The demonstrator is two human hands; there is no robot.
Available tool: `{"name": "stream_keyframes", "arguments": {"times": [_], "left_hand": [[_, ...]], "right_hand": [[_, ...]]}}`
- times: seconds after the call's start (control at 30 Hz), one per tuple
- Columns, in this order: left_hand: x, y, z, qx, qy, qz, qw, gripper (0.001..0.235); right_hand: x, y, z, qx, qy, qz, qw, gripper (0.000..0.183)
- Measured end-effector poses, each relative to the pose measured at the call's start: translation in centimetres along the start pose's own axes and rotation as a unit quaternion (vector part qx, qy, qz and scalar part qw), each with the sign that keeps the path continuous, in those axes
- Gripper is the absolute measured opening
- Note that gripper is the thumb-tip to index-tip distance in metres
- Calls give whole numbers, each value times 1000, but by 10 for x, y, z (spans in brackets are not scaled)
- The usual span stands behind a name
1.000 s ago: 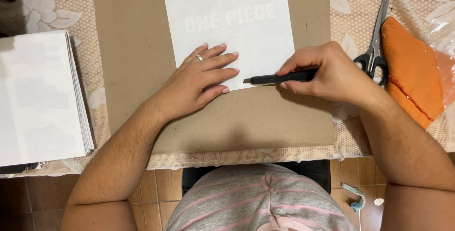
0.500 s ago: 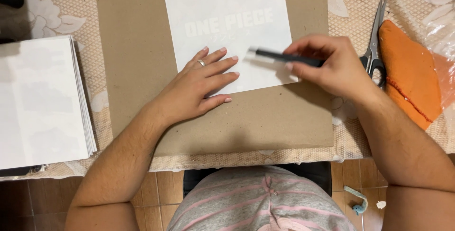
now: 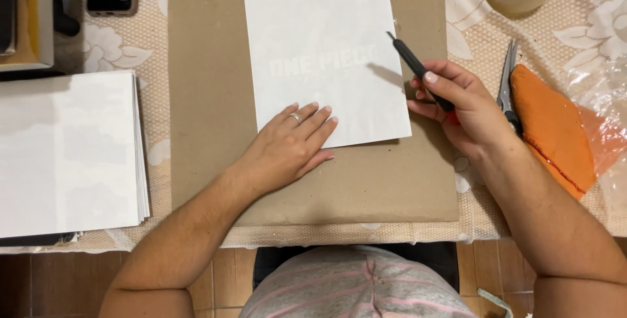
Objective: Preparing a sheet of paper by applying adhesive tabs to the corners and then cutting it precisely with a utility knife on a cutting mat.
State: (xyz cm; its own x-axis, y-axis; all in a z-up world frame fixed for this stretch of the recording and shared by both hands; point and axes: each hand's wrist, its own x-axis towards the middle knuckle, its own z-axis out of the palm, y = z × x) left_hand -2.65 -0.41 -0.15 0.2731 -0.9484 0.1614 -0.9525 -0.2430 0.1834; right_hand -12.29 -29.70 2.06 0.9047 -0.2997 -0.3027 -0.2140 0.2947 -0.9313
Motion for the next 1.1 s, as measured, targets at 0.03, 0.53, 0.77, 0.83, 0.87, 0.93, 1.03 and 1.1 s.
{"name": "stream_keyframes", "arguments": {"times": [0.03, 0.53, 0.77, 0.83, 0.87, 0.93, 1.03, 1.1], "left_hand": [[0, 3, 2, 23, 12, -3, 1000, 55], [-44, -32, -134, 11, 555, -205, 806, 40], [-35, -95, -179, -380, 525, -139, 749, 6], [-36, -106, -166, -532, 507, -223, 640, 13], [-36, -107, -162, -535, 503, -223, 641, 13], [-36, -107, -150, -561, 519, -271, 585, 12], [-38, -104, -138, -575, 523, -286, 560, 14], [-38, -91, -137, -575, 513, -298, 564, 15]], "right_hand": [[1, 3, -3, 45, -7, 9, 999, 32], [-13, -5, -9, 147, -1, -166, 975, 27], [-10, -6, -21, 175, 3, -252, 952, 25], [-12, -11, -21, 177, 25, -239, 955, 22], [-12, -12, -19, 178, 30, -239, 954, 22], [-12, -14, -15, 157, 17, -256, 954, 21], [-11, -11, -17, 143, 11, -245, 959, 21], [-12, -9, -17, 139, 2, -245, 959, 21]]}}
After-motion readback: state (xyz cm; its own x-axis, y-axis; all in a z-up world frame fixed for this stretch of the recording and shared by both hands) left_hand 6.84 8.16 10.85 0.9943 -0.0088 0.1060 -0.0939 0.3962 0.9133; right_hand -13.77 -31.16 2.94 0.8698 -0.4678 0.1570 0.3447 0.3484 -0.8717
